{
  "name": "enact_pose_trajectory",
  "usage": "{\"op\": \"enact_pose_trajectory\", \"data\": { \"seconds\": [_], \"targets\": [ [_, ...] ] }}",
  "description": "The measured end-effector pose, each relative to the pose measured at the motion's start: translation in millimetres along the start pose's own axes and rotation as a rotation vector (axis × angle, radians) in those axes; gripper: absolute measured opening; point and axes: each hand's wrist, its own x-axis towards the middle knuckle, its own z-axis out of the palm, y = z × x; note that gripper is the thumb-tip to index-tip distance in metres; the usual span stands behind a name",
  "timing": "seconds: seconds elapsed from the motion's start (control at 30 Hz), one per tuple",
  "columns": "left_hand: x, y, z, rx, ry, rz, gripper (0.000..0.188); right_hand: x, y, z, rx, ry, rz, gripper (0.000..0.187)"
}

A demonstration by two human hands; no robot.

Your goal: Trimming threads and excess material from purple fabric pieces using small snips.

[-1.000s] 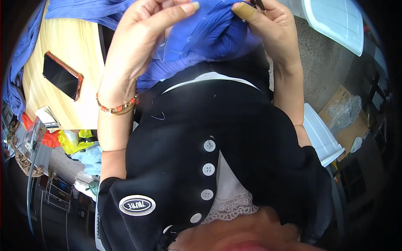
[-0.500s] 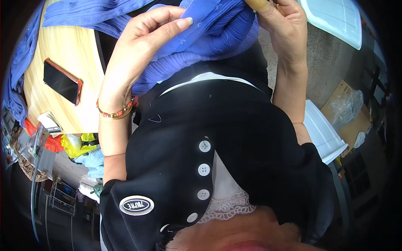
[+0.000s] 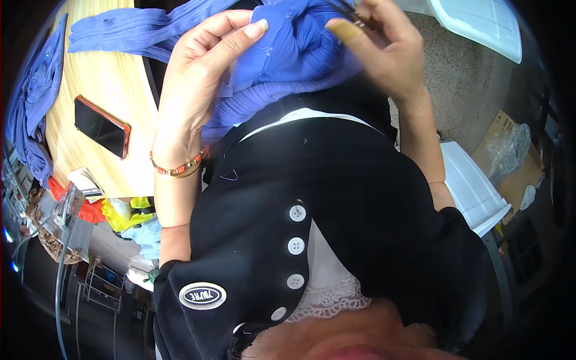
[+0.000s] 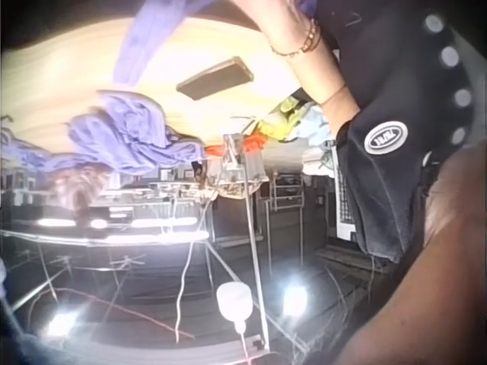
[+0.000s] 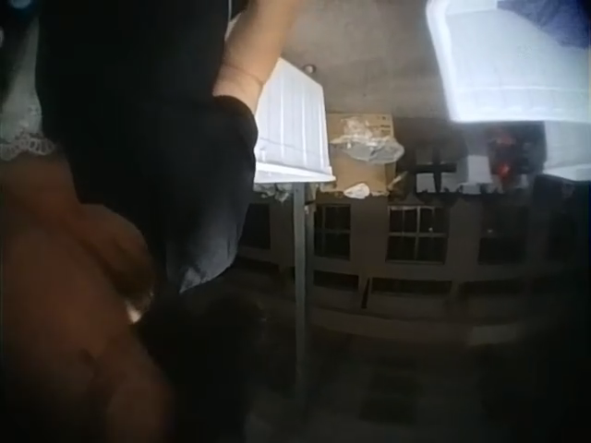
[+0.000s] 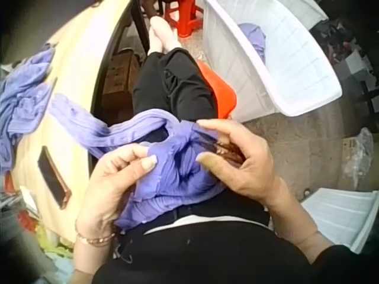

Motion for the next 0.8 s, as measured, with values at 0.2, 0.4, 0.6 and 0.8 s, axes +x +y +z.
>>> {"op": "enact_pose_trajectory", "data": {
  "seconds": [0.2,0.4,0.6,0.8],
  "targets": [
    [1.0,1.0,6.1,-0.025,0.003,0.015,0.022,-5.3,-7.0,9.2,-0.115,-0.038,-0.128,0.035],
    [2.4,1.9,-6.1,-0.05,-0.089,-0.037,0.024,-2.5,-12.6,12.6,-0.154,-0.011,-0.202,0.034],
    [1.3,-4.3,-8.1,0.003,0.03,-0.017,0.025,-2.3,-15.7,15.1,-0.195,0.007,-0.237,0.036],
    [1.8,-6.7,-9.5,-0.001,0.042,0.002,0.025,-2.3,-14.6,15.7,-0.226,0.005,-0.248,0.037]
  ]
}}
